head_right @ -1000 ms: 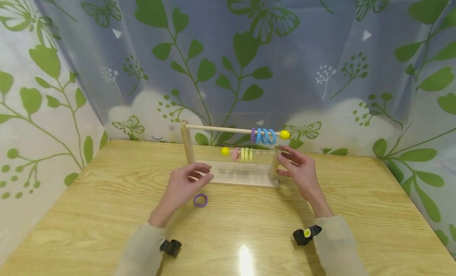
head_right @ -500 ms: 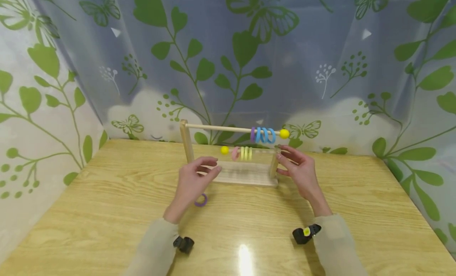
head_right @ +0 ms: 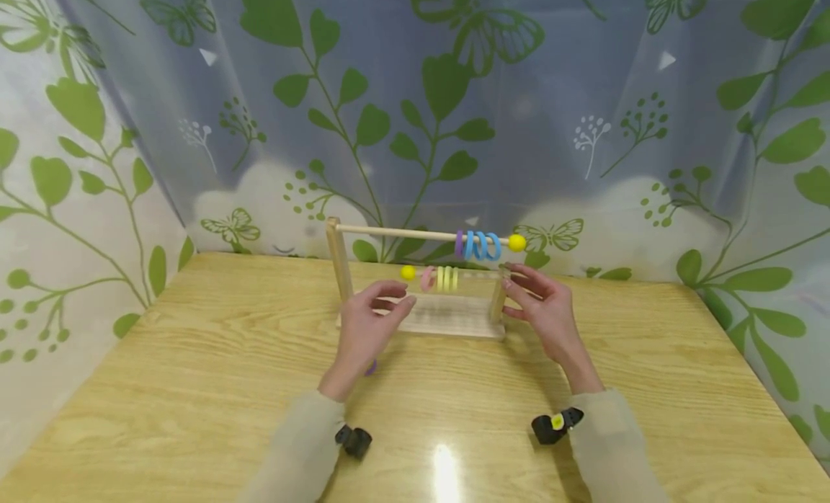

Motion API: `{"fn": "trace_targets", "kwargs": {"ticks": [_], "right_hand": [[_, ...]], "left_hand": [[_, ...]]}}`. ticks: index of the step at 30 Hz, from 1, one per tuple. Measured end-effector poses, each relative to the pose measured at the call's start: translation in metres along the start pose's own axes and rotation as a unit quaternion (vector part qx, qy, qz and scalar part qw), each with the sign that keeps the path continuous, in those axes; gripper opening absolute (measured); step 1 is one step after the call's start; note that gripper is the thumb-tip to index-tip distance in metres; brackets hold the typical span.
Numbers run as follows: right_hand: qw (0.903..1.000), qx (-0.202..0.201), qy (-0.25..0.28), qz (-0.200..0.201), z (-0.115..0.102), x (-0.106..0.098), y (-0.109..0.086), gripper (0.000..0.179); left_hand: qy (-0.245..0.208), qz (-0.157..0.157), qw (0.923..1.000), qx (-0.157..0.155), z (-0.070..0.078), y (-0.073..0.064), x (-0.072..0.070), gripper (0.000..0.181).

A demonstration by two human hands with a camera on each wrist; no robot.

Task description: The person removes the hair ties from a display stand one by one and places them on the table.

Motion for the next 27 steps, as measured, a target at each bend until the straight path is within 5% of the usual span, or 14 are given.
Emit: {"fn": "trace_targets", "kwargs": {"ticks": [27], "right_hand": [[1.0000, -0.002, -0.008, 0.006, 0.002, 0.000, 0.000, 0.043]], "left_hand": [[-0.015, 0.096, 0.9952, 0.010, -0.007, 0.006, 0.025, 0.013]]}}
Point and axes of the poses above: each hand's wrist, its own y-axis towards the middle knuckle, its own x-axis out of the palm, z = x × y, the point moved 6 cm from there along y, towards the middle knuckle, and after that the axes turned 14 degrees about -y, right-handed, at the moved point
